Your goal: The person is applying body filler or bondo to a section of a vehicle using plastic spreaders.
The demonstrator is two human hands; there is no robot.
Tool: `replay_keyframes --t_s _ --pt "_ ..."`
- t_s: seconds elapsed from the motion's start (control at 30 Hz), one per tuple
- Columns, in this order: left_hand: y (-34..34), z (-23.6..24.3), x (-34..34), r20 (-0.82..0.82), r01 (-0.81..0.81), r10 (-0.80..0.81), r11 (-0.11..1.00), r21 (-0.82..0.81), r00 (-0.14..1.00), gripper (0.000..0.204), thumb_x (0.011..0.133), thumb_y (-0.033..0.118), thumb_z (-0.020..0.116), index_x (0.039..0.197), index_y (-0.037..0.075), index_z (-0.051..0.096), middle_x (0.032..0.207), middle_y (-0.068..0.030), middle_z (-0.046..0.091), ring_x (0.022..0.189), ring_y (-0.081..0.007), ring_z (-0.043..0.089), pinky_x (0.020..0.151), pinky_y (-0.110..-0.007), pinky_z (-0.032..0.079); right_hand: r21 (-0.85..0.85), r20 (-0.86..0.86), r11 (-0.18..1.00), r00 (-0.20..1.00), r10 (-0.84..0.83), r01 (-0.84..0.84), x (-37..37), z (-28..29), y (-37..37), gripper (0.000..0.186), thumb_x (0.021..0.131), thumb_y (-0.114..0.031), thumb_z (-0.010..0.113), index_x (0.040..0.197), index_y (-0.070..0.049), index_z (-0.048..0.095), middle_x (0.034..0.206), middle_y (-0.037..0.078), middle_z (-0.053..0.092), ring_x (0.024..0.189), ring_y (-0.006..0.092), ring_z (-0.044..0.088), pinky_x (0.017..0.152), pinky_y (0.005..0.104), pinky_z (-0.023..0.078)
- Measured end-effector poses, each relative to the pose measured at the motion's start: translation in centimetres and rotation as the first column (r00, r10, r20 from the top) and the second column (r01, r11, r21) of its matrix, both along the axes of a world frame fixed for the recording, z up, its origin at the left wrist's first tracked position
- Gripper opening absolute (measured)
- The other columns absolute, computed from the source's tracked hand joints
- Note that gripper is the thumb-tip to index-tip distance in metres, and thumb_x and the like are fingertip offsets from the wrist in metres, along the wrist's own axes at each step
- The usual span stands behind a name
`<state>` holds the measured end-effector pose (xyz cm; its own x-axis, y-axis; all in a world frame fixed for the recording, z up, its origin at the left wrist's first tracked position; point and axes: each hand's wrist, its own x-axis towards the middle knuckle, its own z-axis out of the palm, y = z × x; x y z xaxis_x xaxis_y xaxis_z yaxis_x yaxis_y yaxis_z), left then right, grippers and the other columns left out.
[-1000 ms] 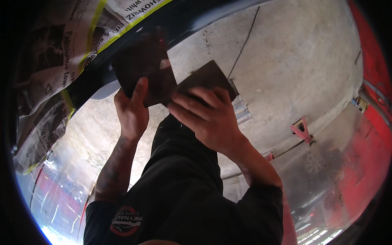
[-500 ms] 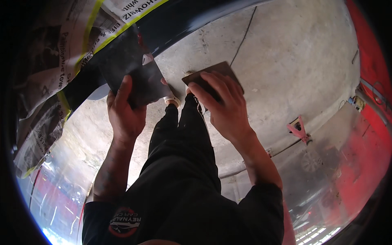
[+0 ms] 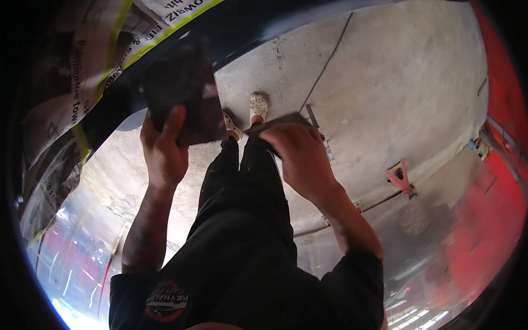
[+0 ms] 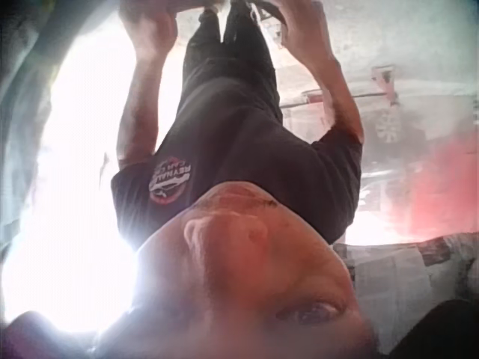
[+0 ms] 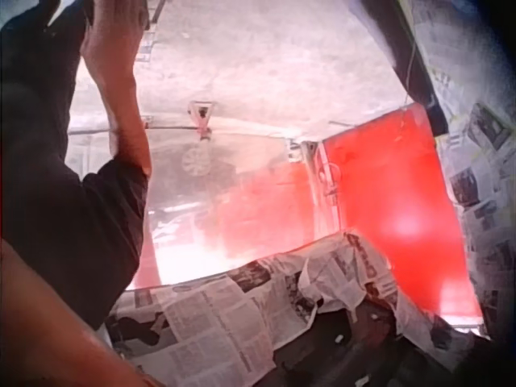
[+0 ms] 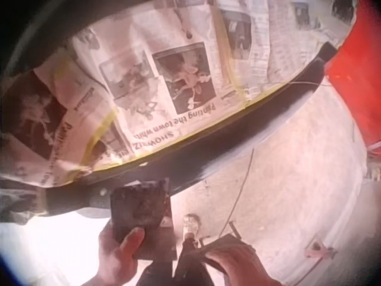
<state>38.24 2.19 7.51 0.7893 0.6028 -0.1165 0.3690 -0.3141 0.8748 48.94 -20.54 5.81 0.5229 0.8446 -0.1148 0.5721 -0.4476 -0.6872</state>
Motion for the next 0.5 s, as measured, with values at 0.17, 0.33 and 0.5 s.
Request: replay_keyframes --t_s 0.17,0.33,0.5 --pt "1.1 -3.8 -0.5 -0.169 -0.15 0.064 0.815 -0.559 0.983 0.027 0.097 0.018 0.059 0.117 -0.001 0.057 0.104 -0.0045 0.065 0.093 -0.0091 0.06 0.081 -0.029 0.05 -0.091 -0.768 0.571 0.307 -0.562 0.816 1.2 -4.9 -2.2 0.035 0.096 -0.001 0.052 0.131 -0.005 0.052 0.123 0.007 0.057 0.114 0.0198 0.054 0.098 0.0338 0.043" --pt "2.6 -4.3 2.8 -0.426 0.159 -0.268 0.949 -0.273 0.864 0.022 0.077 0.008 0.058 0.096 0.0 0.065 0.078 -0.0166 0.064 0.069 -0.0183 0.061 0.07 -0.034 0.049 -0.235 -0.917 0.38 -0.075 -0.391 0.895 2.8 -5.3 -1.8 0.043 0.103 -0.012 0.046 0.144 -0.011 0.035 0.144 0.009 0.039 0.129 0.0245 0.042 0.103 0.0522 0.04" --pt "3.9 -6.9 7.0 -0.361 0.275 -0.221 0.956 0.103 0.906 0.044 0.073 0.014 0.059 0.116 0.007 0.064 0.082 -0.0223 0.069 0.08 -0.0414 0.068 0.075 -0.047 0.055 -0.164 -0.876 0.495 0.105 -0.471 0.853 3.4 -6.1 -1.2 0.04 0.104 -0.009 0.041 0.143 -0.01 0.037 0.146 0.01 0.038 0.131 0.0261 0.043 0.106 0.0507 0.04"
